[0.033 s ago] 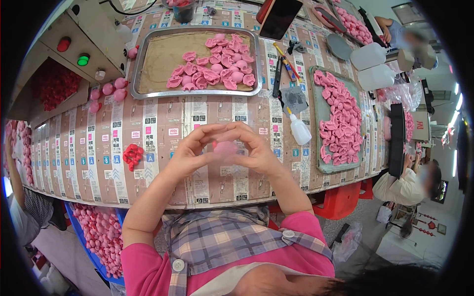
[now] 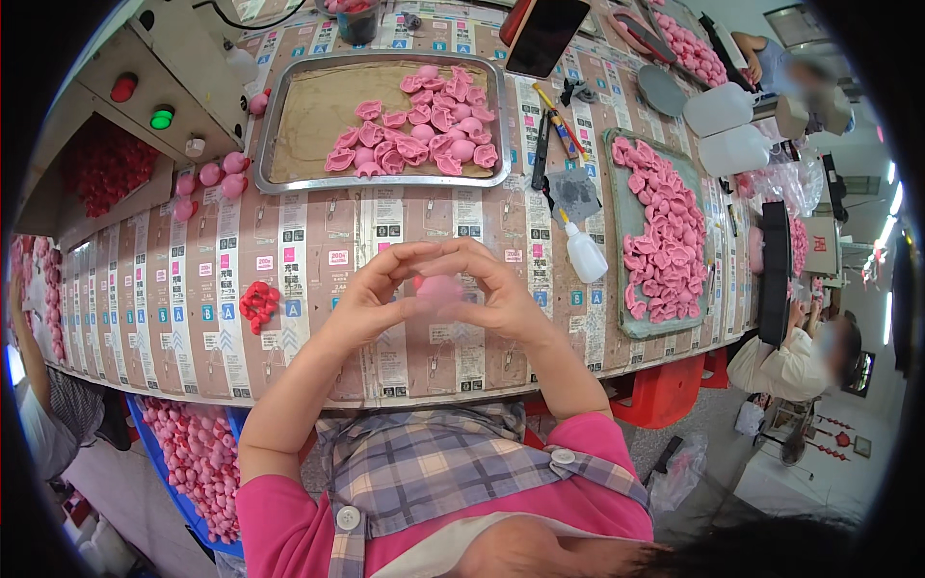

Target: The person assembles plastic toy parts by applying glue from a bottle, inserting inner components, and pressing the pieces together by hand.

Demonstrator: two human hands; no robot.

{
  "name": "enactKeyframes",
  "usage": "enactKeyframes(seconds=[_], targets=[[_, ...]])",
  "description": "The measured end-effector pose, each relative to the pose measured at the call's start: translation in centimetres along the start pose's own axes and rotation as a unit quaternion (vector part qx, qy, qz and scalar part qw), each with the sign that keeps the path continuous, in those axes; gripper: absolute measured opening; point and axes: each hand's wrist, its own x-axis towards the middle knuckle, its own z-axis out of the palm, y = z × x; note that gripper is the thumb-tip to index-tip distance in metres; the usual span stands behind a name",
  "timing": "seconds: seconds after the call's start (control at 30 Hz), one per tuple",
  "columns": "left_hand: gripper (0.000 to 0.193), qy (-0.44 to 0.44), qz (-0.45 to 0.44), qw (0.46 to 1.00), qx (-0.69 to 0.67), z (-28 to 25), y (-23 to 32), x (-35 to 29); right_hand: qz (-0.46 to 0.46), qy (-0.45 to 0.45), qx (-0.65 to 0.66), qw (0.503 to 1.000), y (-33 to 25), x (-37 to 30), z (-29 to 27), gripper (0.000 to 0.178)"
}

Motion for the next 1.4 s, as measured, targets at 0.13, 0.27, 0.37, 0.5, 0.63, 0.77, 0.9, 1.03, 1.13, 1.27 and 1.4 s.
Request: enactKeyframes(seconds=[0.13, 0.27, 0.37, 0.5, 0.63, 0.77, 0.9, 1.03, 1.13, 1.27, 1.4], targets=[[0.055, -0.006, -0.002, 1.000, -0.010, 0.1, 0.0, 0.1, -0.023, 0.010, -0.039, 0.999, -0.3, 0.0, 0.3, 0.039], [0.055, -0.016, 0.003, 1.000, -0.005, 0.0, -0.1, 0.1, -0.022, 0.015, -0.035, 0.999, -0.3, -0.1, 0.3, 0.037], [0.055, -0.020, 0.001, 1.000, -0.006, -0.1, -0.2, 0.2, -0.017, 0.018, -0.025, 0.999, -0.3, -0.1, 0.5, 0.037], [0.056, 0.010, 0.002, 1.000, -0.004, 0.1, -0.3, 0.2, -0.012, 0.027, 0.003, 1.000, -0.1, -0.1, 0.7, 0.037], [0.056, 0.015, 0.009, 1.000, 0.003, 0.1, -0.5, 0.2, -0.018, 0.034, -0.016, 0.999, -0.3, -0.1, 0.8, 0.035], [0.057, 0.012, -0.025, 0.998, -0.051, 0.2, -0.5, 0.1, -0.037, 0.049, -0.081, 0.995, -0.1, -0.3, 0.8, 0.035], [0.062, 0.014, -0.046, 0.995, -0.084, 0.2, -0.6, 0.1, -0.069, 0.049, -0.134, 0.987, 0.0, -0.2, 0.7, 0.037], [0.063, -0.024, -0.047, 0.991, -0.121, 0.4, 0.0, 0.2, -0.011, 0.037, -0.030, 0.999, -0.5, 0.0, 1.0, 0.039], [0.066, -0.026, -0.053, 0.984, -0.169, 0.6, -0.1, 0.4, -0.026, 0.022, 0.005, 0.999, -0.1, 0.0, 0.7, 0.037], [0.077, 0.008, -0.074, 0.984, -0.161, 1.1, 0.5, 0.5, -0.019, 0.018, 0.000, 1.000, 0.1, 0.0, 0.8, 0.035], [0.070, -0.051, -0.081, 0.975, -0.198, 0.6, 0.3, 0.3, -0.080, 0.010, -0.083, 0.993, 0.5, 0.2, 0.5, 0.031]])
